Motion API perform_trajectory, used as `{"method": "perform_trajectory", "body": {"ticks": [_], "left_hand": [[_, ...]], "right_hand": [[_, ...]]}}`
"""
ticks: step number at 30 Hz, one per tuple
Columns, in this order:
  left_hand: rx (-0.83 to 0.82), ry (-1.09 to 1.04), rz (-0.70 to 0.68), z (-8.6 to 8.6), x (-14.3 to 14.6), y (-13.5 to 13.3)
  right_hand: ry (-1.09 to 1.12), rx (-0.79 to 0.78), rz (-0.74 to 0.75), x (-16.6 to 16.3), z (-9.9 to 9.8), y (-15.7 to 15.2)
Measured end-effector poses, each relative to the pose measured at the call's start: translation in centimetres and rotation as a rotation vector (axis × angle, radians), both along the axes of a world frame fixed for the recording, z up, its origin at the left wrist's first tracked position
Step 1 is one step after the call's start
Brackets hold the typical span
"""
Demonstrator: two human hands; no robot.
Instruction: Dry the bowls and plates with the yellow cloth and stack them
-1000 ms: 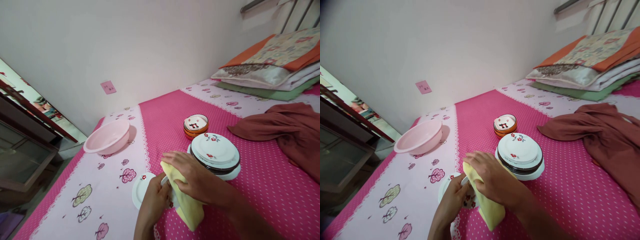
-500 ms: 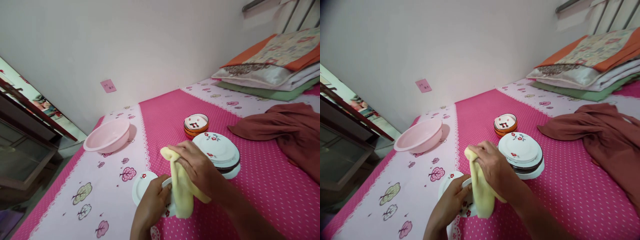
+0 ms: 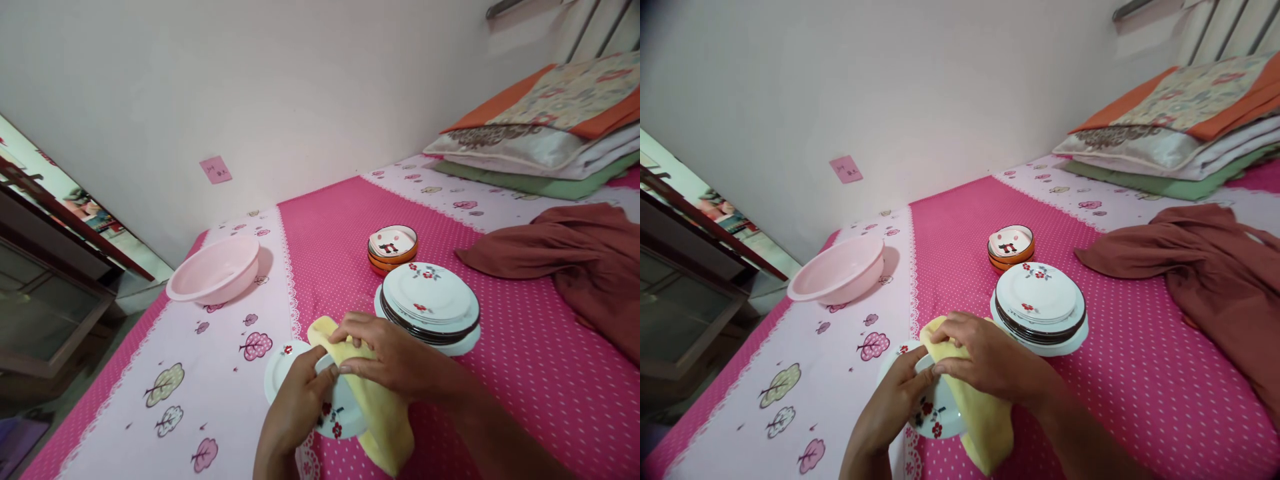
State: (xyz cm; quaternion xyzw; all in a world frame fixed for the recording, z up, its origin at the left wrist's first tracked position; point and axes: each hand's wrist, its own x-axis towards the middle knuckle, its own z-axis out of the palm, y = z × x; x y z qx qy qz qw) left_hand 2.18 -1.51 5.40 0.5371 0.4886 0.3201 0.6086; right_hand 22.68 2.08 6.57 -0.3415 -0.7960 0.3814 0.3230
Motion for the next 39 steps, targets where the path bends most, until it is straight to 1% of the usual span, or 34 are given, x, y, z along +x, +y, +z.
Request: {"method": "perform_trajectory", "body": {"ticks": [3,5,7,10,12,14,17,19,21,25,28,30,34,36,39], "left_hand": [[-0.003,-0.059,-0.057,0.5,-0.1,-0.2],[-0.008,-0.104,-0.09,0.7,-0.1,-0.3],[-0.021,-0.129,-0.091,0.9,-0.2,-0.4],[-0.031,-0.118,-0.035,1.0,-0.6,-0.5],[-0.036,-0.124,0.014,1.1,-1.0,-0.5],[-0.052,-0.155,0.055,1.2,-1.5,-0.6],[-0.061,-0.222,0.116,1.1,-2.2,-0.6],[-0.051,-0.269,0.179,1.0,-2.4,-0.4],[-0.032,-0.308,0.268,0.8,-2.4,-0.2],[-0.003,-0.399,0.514,1.0,-1.5,0.2],[0.03,-0.501,0.701,1.2,-0.2,0.4],[0.057,-0.568,0.79,1.1,0.8,0.4],[0.067,-0.62,0.964,0.6,2.6,0.4],[0.084,-0.604,0.978,0.6,2.9,0.3],[0.135,-0.569,0.86,0.9,1.9,0.4]], "right_hand": [[-0.03,-0.092,0.017,0.3,0.3,0.0],[-0.061,-0.127,0.002,0.1,0.1,-0.1],[-0.09,-0.149,0.007,-0.3,-0.2,-0.2],[-0.146,-0.135,-0.011,-1.1,-0.5,-0.8],[-0.182,-0.104,-0.038,-1.4,-0.4,-1.0],[-0.198,-0.095,-0.033,-1.6,-0.2,-1.0],[-0.182,-0.144,-0.012,-1.6,0.1,-0.8],[-0.109,-0.211,-0.019,-1.7,0.0,-0.5],[0.02,-0.293,-0.012,-1.8,-0.3,-0.3],[0.322,-0.455,0.005,-2.8,-1.2,-0.2],[0.507,-0.543,-0.064,-4.0,-1.9,-0.2],[0.607,-0.587,-0.115,-4.9,-2.4,-0.3],[0.705,-0.63,-0.197,-6.6,-3.2,-0.6],[0.721,-0.659,-0.189,-6.7,-3.3,-0.6],[0.68,-0.71,-0.091,-5.3,-3.0,-0.3]]}}
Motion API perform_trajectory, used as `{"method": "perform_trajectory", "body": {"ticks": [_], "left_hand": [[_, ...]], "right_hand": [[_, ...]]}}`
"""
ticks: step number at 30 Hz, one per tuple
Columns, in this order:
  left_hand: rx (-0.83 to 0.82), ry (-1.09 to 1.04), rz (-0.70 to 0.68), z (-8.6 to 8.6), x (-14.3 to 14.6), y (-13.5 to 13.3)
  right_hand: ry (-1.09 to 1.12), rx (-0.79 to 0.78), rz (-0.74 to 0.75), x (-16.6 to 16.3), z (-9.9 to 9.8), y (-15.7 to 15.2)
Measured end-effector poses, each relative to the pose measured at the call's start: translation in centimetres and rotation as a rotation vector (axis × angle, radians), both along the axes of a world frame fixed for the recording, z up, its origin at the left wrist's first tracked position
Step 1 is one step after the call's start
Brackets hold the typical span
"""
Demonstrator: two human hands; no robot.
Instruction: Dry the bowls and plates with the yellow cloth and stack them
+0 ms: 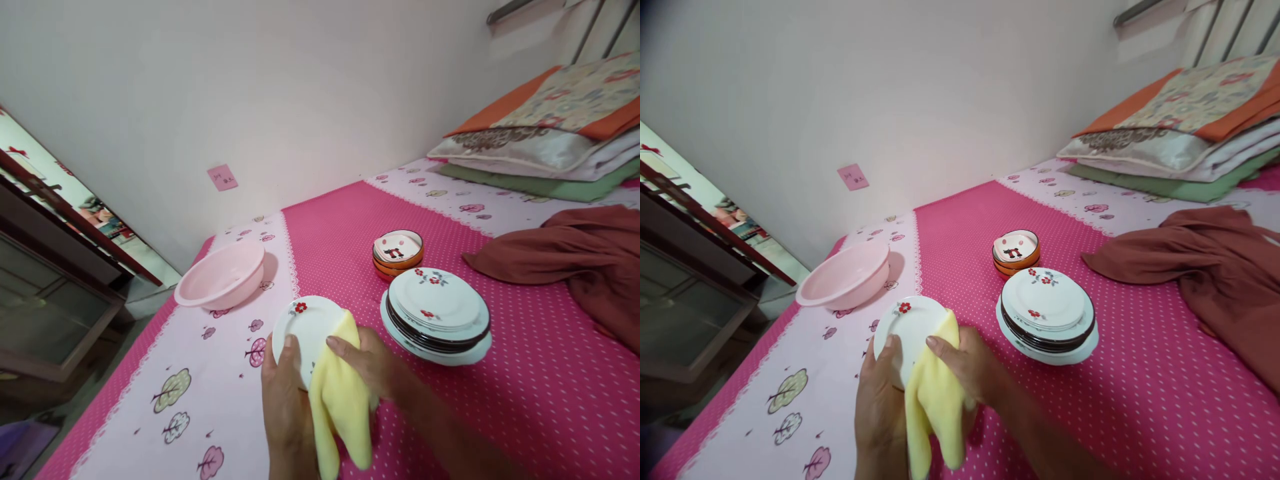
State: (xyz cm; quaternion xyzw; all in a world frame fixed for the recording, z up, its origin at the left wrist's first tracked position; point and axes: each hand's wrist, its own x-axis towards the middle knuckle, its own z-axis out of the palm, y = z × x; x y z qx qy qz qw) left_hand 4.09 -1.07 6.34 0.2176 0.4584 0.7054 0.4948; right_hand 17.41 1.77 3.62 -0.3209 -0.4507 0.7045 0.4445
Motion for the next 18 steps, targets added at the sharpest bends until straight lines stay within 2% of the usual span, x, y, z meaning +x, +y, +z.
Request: {"method": "perform_trajectory", "body": {"ticks": [3,5,7,9,11,14,18], "left_hand": [[0.033,0.162,-0.141,0.3,-2.1,0.1],[0.022,0.325,-0.282,0.4,-3.3,0.1],[-0.01,0.459,-0.431,0.5,-3.8,-0.2],[-0.029,0.515,-0.502,0.5,-3.5,-0.4],[-0.025,0.496,-0.438,0.3,-2.9,-0.6],[-0.007,0.392,-0.233,0.0,-1.8,-0.6],[-0.041,0.242,0.046,0.3,-0.6,-0.4]], "right_hand": [[-0.17,0.047,0.114,2.5,0.6,0.4],[-0.279,0.098,0.199,4.0,0.7,0.7],[-0.297,0.132,0.298,4.8,0.7,0.7],[-0.259,0.131,0.354,5.0,0.5,0.8],[-0.228,0.12,0.319,4.6,0.5,0.8],[-0.174,0.104,0.221,3.6,0.7,0.7],[-0.003,-0.003,0.093,0.7,0.6,0.0]]}}
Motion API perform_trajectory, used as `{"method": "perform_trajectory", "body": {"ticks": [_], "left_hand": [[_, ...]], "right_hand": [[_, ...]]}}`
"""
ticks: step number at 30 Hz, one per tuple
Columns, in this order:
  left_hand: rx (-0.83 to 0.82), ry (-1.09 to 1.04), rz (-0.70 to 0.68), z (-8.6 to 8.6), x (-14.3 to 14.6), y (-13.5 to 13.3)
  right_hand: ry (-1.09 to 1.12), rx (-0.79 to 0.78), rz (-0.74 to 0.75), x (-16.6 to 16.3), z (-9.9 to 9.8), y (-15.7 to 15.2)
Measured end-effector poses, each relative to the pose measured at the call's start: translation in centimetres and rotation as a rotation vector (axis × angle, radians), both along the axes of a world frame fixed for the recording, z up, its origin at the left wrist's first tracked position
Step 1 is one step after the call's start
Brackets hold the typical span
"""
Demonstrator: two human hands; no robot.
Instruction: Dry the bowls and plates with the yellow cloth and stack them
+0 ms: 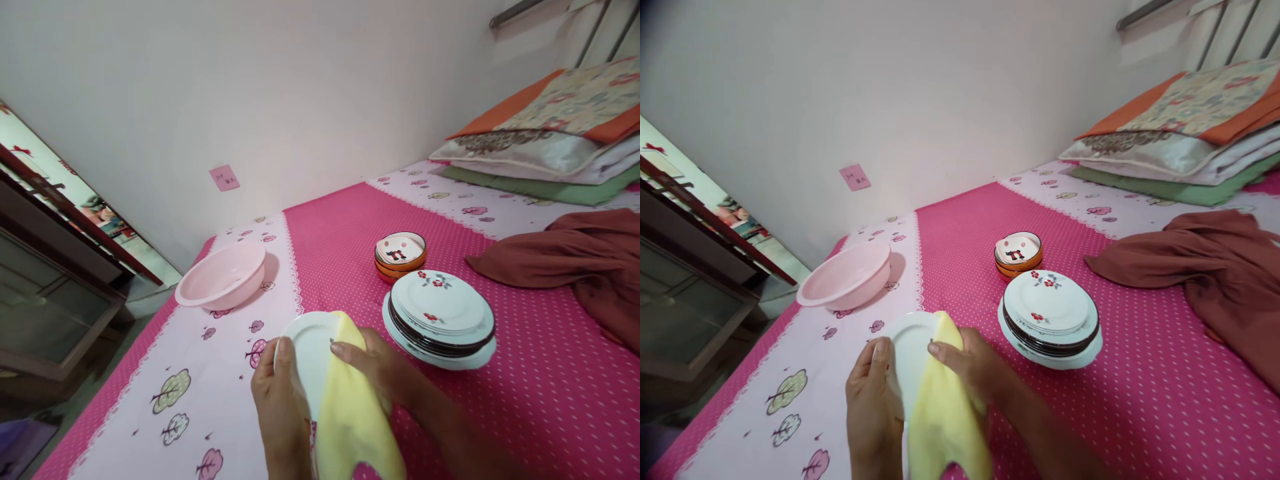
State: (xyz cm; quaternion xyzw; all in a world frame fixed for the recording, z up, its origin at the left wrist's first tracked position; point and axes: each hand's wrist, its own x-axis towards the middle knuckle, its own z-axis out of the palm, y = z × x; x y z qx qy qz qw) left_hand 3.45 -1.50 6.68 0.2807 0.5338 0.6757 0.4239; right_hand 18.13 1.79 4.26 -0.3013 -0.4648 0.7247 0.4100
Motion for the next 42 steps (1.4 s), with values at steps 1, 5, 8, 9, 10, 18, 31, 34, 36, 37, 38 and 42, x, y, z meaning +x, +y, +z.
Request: {"method": "perform_trajectory", "body": {"ticks": [1,5,8,9,10,18,31,34,36,37,38,42], "left_hand": [[-0.021,-0.01,0.09,0.2,0.3,0.0],[-0.116,0.026,0.368,0.8,1.1,0.1],[-0.101,0.067,0.288,0.4,0.8,0.2],[-0.074,0.08,0.21,0.2,0.4,0.2],[-0.043,0.096,0.122,0.0,-0.1,0.3],[-0.034,0.429,-0.429,0.3,-3.6,0.1],[0.063,0.304,-0.108,-0.5,-2.0,0.3],[0.027,0.264,-0.055,-0.6,-1.6,0.2],[0.001,0.236,-0.041,-0.7,-1.4,0.2],[-0.004,0.229,-0.038,-0.7,-1.3,0.2],[-0.003,0.226,-0.034,-0.8,-1.3,0.2],[0.011,0.241,-0.019,-1.0,-1.6,0.5]], "right_hand": [[0.037,-0.024,-0.051,-0.9,-0.2,-0.3],[0.072,-0.087,-0.262,-4.0,-1.1,-1.2],[0.036,-0.077,-0.28,-3.6,-1.0,-0.9],[0.021,-0.064,-0.256,-2.9,-0.8,-0.7],[0.003,-0.05,-0.227,-2.0,-0.5,-0.4],[-0.169,0.084,0.015,4.0,1.0,1.1],[0.138,-0.098,-0.147,-0.9,0.7,-0.3],[0.176,-0.117,-0.225,-2.7,0.0,-0.8],[0.184,-0.1,-0.257,-3.8,-0.7,-1.0],[0.184,-0.084,-0.259,-4.2,-1.1,-1.2],[0.181,-0.064,-0.255,-4.6,-1.5,-1.3],[0.067,-0.014,-0.152,-3.5,-2.0,-1.9]]}}
